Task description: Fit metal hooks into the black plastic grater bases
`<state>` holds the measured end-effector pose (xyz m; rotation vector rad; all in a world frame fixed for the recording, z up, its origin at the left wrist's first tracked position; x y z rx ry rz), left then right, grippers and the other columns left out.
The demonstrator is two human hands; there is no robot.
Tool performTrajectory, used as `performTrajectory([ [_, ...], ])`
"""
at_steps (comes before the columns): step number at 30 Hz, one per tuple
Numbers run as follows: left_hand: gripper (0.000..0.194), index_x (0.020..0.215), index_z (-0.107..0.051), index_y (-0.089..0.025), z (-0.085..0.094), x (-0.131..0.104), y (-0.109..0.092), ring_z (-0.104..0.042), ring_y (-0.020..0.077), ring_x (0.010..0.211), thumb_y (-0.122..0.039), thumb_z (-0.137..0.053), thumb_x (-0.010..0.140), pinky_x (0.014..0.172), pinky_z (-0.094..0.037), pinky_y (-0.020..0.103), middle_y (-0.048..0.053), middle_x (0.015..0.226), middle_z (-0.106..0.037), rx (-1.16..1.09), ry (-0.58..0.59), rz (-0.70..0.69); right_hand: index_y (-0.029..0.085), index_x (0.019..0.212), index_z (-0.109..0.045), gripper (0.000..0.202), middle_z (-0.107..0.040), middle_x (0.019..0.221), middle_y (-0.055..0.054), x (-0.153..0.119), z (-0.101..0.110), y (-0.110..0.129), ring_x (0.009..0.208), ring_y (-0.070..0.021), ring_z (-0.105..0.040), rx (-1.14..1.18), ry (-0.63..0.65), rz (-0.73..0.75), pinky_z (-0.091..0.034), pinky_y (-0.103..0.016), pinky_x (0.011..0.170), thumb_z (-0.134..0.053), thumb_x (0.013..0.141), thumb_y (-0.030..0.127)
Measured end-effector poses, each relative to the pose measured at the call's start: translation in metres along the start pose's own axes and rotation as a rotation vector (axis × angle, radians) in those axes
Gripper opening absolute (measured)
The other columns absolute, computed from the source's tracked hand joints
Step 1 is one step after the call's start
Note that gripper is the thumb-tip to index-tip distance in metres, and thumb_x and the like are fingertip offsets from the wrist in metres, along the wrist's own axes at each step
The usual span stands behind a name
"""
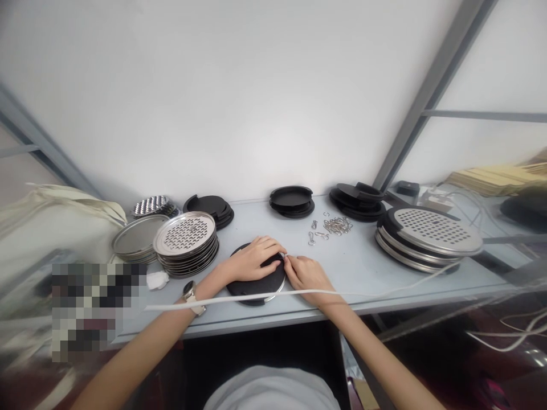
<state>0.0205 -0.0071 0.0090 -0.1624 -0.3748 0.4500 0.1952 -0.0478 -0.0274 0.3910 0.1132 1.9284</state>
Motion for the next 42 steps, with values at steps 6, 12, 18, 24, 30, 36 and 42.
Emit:
performTrajectory([
  [6,0.027,0.114,-0.051,-0.02,0.0,-0.0004,0.0001,-0.048,0.0167,0.106,-0.022,-0.039,0.09,0.096,-0.033,0.032,0.003,0.111,-0.059,-0.014,0.037,-0.022,0.018,0.069,-0.053,0.045,-0.06,0.064,-0.004,0.0005,-0.0025,-0.003,0.057,-0.0132,-0.052,0.005,0.014,0.004,-0.03,-0.025,0.058,-0.021,0.096,0.033],
  [12,0.029,0.115,-0.05,-0.017,-0.0009,-0.0006,0.0011,-0.048,0.0188,0.108,-0.026,-0.04,0.09,0.096,-0.033,0.034,0.007,0.113,-0.057,0.004,0.012,0.008,0.018,0.067,-0.051,0.043,-0.058,0.063,-0.003,0.0006,-0.0011,-0.0018,0.057,-0.0129,-0.051,0.005,0.011,0.007,-0.029,-0.025,0.058,-0.023,0.095,0.032],
  [18,0.024,0.108,-0.051,-0.017,-0.0003,0.0001,0.0008,-0.049,0.0194,0.103,-0.027,-0.041,0.089,0.093,-0.035,0.034,0.008,0.106,-0.057,0.009,0.013,0.011,0.018,0.068,-0.052,0.039,-0.058,0.063,-0.003,0.0007,-0.0013,-0.0009,0.057,-0.013,-0.052,-0.014,0.016,-0.009,-0.029,-0.025,0.057,-0.026,0.094,0.032],
  [24,0.022,0.107,-0.05,-0.016,-0.0005,0.0003,0.0009,-0.048,0.0195,0.102,-0.026,-0.042,0.089,0.092,-0.035,0.034,0.008,0.104,-0.056,0.011,-0.002,0.007,0.018,0.069,-0.053,0.036,-0.059,0.063,-0.003,0.0015,-0.0017,-0.0001,0.057,-0.013,-0.052,-0.034,0.013,-0.021,-0.029,-0.025,0.057,-0.029,0.093,0.031],
  [30,0.021,0.106,-0.05,-0.017,0.0003,0.0005,0.0006,-0.049,0.0198,0.102,-0.026,-0.043,0.088,0.092,-0.034,0.034,0.008,0.103,-0.056,-0.009,-0.006,0.015,0.018,0.069,-0.053,0.035,-0.06,0.065,-0.003,0.0009,-0.0009,0.0002,0.059,-0.013,-0.053,-0.024,0.01,-0.024,-0.029,-0.024,0.057,-0.03,0.093,0.03],
  [36,0.022,0.107,-0.052,-0.017,-0.0007,-0.0003,0.0016,-0.049,0.0193,0.102,-0.026,-0.044,0.088,0.091,-0.034,0.033,0.007,0.104,-0.057,-0.007,-0.015,0.008,0.019,0.069,-0.052,0.036,-0.059,0.065,-0.003,0.0001,-0.0004,0.0005,0.059,-0.0132,-0.054,-0.013,0.013,-0.026,-0.029,-0.024,0.057,-0.028,0.094,0.032],
  [42,0.024,0.109,-0.053,-0.016,-0.0021,-0.0007,0.0026,-0.049,0.0171,0.102,-0.025,-0.045,0.088,0.093,-0.033,0.032,0.006,0.105,-0.058,-0.011,-0.027,0.001,0.019,0.073,-0.054,0.037,-0.06,0.066,-0.003,-0.0005,-0.0015,-0.0001,0.059,-0.013,-0.054,-0.012,0.013,-0.018,-0.03,-0.024,0.057,-0.026,0.094,0.033],
])
Point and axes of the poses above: each hand's wrist, its own x-axis towards the middle knuckle, its own z-axis out of the back of the hand, y = z × x, the point moved 1 cm from there along x, towards the middle knuckle
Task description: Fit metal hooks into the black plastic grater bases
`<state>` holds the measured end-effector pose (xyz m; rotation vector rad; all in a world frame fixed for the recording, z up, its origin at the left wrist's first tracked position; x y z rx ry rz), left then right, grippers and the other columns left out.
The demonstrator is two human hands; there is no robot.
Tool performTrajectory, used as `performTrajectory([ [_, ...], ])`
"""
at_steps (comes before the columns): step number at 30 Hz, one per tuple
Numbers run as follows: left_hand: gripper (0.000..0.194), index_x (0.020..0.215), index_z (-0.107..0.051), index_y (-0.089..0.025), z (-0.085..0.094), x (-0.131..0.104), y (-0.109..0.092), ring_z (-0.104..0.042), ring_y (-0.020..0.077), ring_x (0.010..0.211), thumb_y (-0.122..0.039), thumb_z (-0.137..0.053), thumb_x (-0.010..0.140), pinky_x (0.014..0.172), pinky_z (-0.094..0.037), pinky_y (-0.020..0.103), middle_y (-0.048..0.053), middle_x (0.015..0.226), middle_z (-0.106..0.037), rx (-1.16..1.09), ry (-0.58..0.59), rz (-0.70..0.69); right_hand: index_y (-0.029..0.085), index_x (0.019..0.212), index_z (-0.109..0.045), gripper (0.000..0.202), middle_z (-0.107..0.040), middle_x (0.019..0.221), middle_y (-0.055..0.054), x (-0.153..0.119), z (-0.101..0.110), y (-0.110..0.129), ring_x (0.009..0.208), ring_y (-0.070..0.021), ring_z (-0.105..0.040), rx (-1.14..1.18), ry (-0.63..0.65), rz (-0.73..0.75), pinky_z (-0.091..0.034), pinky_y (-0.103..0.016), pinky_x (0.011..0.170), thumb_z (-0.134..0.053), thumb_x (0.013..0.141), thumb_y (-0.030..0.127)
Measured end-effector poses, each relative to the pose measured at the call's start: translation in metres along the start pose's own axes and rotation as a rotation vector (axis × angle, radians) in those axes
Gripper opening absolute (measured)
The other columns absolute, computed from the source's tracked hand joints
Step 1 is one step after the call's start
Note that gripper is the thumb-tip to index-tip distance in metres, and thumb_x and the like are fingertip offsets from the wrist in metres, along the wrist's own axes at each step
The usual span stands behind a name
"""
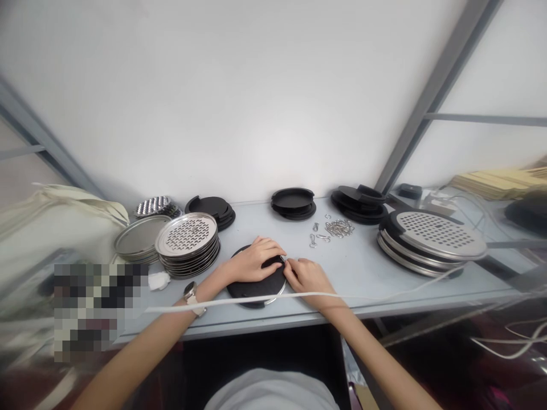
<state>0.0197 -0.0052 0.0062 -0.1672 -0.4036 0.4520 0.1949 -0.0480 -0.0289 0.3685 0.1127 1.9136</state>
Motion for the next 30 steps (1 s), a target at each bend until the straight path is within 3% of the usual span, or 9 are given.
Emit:
performTrajectory([
  [14,0.025,0.111,-0.054,-0.018,0.0018,0.0006,-0.0006,-0.049,0.0177,0.101,-0.026,-0.045,0.089,0.092,-0.033,0.033,0.006,0.104,-0.058,-0.006,0.021,0.017,0.02,0.073,-0.049,0.027,-0.06,0.065,-0.002,0.0007,0.003,0.0024,0.055,-0.0131,-0.052,0.074,-0.049,-0.005,-0.03,-0.024,0.054,-0.031,0.091,0.029],
  [30,0.025,0.11,-0.054,-0.018,0.0012,0.0006,-0.0001,-0.05,0.0184,0.099,-0.027,-0.045,0.089,0.091,-0.033,0.034,0.007,0.102,-0.058,-0.024,0.019,0.015,0.021,0.064,-0.039,0.022,-0.047,0.054,0.004,-0.0009,0.004,0.0023,0.047,-0.0092,-0.041,0.238,-0.1,-0.033,-0.03,-0.021,0.049,-0.038,0.084,0.028],
])
Point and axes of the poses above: each hand's wrist, its own x-axis towards the middle knuckle, its own z-axis out of the back of the hand, y = z × x, the point moved 1 cm from there along x, towards the middle knuckle
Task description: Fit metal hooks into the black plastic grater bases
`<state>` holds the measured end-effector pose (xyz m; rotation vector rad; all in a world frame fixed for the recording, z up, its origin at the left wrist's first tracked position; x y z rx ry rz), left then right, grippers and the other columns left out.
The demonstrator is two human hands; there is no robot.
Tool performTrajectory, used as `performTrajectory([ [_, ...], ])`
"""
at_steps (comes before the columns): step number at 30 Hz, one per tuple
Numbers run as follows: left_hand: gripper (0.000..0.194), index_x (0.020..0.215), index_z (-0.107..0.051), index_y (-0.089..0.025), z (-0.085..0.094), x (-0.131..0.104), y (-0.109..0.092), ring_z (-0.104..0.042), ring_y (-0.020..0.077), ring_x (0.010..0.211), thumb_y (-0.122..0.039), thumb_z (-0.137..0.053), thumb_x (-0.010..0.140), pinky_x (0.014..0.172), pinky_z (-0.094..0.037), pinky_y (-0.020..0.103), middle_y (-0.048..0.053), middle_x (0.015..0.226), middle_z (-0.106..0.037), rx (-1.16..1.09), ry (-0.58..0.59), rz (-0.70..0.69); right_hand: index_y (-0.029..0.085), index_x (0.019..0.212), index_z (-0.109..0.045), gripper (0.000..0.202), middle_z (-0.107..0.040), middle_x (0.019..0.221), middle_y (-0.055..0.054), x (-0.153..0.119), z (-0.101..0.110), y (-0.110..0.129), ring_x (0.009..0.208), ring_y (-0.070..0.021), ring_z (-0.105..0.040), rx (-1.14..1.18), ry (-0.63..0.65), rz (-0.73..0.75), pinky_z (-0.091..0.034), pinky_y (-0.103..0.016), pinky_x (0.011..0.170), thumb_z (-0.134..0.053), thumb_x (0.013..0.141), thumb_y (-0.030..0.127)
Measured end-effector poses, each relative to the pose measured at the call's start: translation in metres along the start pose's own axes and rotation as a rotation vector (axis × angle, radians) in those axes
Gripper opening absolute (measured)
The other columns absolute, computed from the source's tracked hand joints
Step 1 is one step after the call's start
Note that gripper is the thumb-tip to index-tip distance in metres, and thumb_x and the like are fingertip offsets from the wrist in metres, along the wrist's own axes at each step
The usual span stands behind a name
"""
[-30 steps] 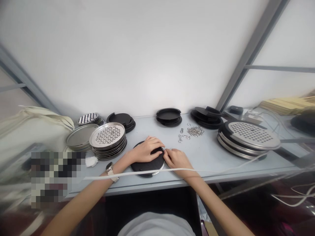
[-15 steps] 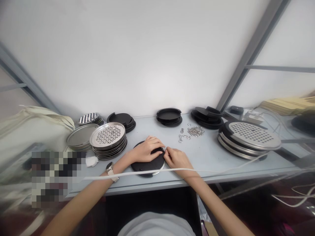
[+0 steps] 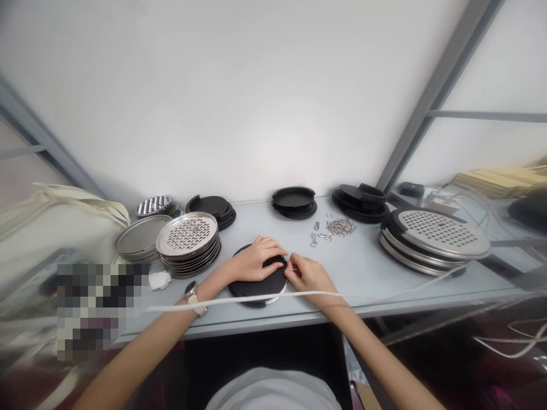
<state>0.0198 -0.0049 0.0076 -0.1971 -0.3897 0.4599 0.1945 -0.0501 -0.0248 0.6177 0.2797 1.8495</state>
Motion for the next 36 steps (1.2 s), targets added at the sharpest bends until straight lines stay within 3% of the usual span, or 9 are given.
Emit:
performTrajectory([
  [26,0.02,0.104,-0.051,-0.019,0.0028,0.0013,-0.0054,-0.052,0.0196,0.098,-0.025,-0.046,0.086,0.091,-0.034,0.034,0.007,0.1,-0.058,0.023,0.023,-0.034,0.021,0.063,-0.035,0.023,-0.045,0.055,0.004,-0.0041,0.0009,-0.0002,0.049,-0.0092,-0.041,0.051,-0.106,-0.031,-0.032,-0.02,0.05,-0.04,0.084,0.03],
  [36,0.019,0.103,-0.05,-0.017,0.0041,0.0011,-0.007,-0.051,0.0192,0.097,-0.025,-0.044,0.087,0.089,-0.035,0.032,0.007,0.101,-0.057,0.056,0.014,-0.058,0.021,0.066,-0.039,0.021,-0.049,0.056,0.004,-0.0019,0.0009,0.001,0.049,-0.01,-0.042,0.054,0.007,0.01,-0.031,-0.021,0.05,-0.037,0.086,0.03],
])
Point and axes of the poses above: each hand's wrist, its own x-axis towards the middle knuckle, its own z-axis out of the back of the hand, y = z × x, the point moved 1 cm from there along x, towards the middle knuckle
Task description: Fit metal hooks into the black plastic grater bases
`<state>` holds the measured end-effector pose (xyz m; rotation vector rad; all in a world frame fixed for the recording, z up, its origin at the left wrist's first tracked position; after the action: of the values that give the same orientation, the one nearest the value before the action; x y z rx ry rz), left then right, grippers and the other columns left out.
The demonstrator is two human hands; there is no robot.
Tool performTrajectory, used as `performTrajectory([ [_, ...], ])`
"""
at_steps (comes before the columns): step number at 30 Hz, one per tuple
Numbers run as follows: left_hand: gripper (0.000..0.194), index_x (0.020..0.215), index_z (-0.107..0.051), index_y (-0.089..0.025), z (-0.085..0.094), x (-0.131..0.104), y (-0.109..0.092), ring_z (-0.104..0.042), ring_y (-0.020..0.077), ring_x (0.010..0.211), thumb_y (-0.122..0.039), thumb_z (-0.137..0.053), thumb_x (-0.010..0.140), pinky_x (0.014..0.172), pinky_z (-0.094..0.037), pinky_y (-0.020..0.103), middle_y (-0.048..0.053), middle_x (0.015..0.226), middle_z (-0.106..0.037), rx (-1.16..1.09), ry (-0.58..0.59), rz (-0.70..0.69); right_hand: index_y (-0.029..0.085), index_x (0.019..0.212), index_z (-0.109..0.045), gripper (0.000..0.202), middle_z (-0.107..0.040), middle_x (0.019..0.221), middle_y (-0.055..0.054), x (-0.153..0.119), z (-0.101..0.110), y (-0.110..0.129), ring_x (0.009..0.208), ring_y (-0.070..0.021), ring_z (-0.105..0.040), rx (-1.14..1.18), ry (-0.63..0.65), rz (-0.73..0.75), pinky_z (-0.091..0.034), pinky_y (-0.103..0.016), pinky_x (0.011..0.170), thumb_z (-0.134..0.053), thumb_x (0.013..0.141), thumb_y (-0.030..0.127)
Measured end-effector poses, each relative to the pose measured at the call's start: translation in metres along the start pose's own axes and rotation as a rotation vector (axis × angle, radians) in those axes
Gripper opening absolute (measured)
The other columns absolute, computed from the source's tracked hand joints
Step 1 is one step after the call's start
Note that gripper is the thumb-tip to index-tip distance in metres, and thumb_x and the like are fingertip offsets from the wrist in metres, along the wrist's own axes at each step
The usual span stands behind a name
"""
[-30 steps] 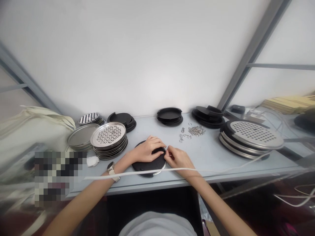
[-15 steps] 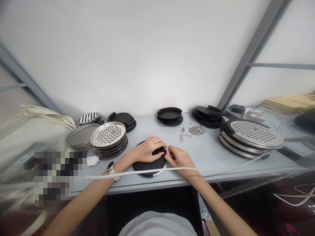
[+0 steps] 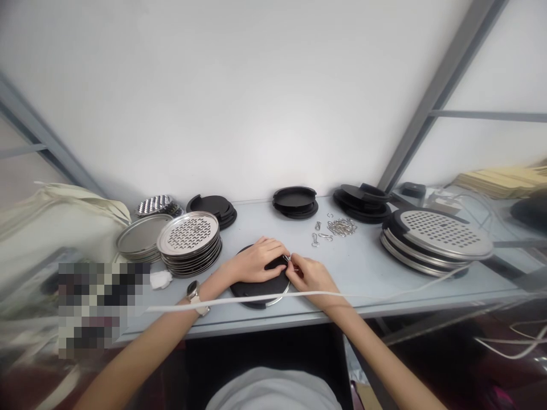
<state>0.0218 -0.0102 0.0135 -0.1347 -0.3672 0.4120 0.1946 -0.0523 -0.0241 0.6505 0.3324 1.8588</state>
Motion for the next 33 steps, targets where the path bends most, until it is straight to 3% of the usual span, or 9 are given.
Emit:
performTrajectory([
  [33,0.016,0.098,-0.051,-0.016,-0.0015,0.0006,0.0007,-0.051,0.0189,0.095,-0.026,-0.045,0.087,0.088,-0.036,0.031,0.007,0.097,-0.057,0.004,-0.003,-0.012,0.02,0.062,-0.033,0.025,-0.044,0.053,0.005,-0.0035,-0.002,-0.0029,0.047,-0.008,-0.039,-0.003,-0.047,0.003,-0.03,-0.02,0.051,-0.041,0.084,0.029],
])
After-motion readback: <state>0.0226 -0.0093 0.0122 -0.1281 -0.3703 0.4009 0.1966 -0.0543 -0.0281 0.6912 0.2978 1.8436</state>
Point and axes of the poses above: each hand's wrist, its own x-axis towards the middle knuckle, its own z-axis out of the back of the hand, y = z × x, the point moved 1 cm from there along x, towards the middle knuckle
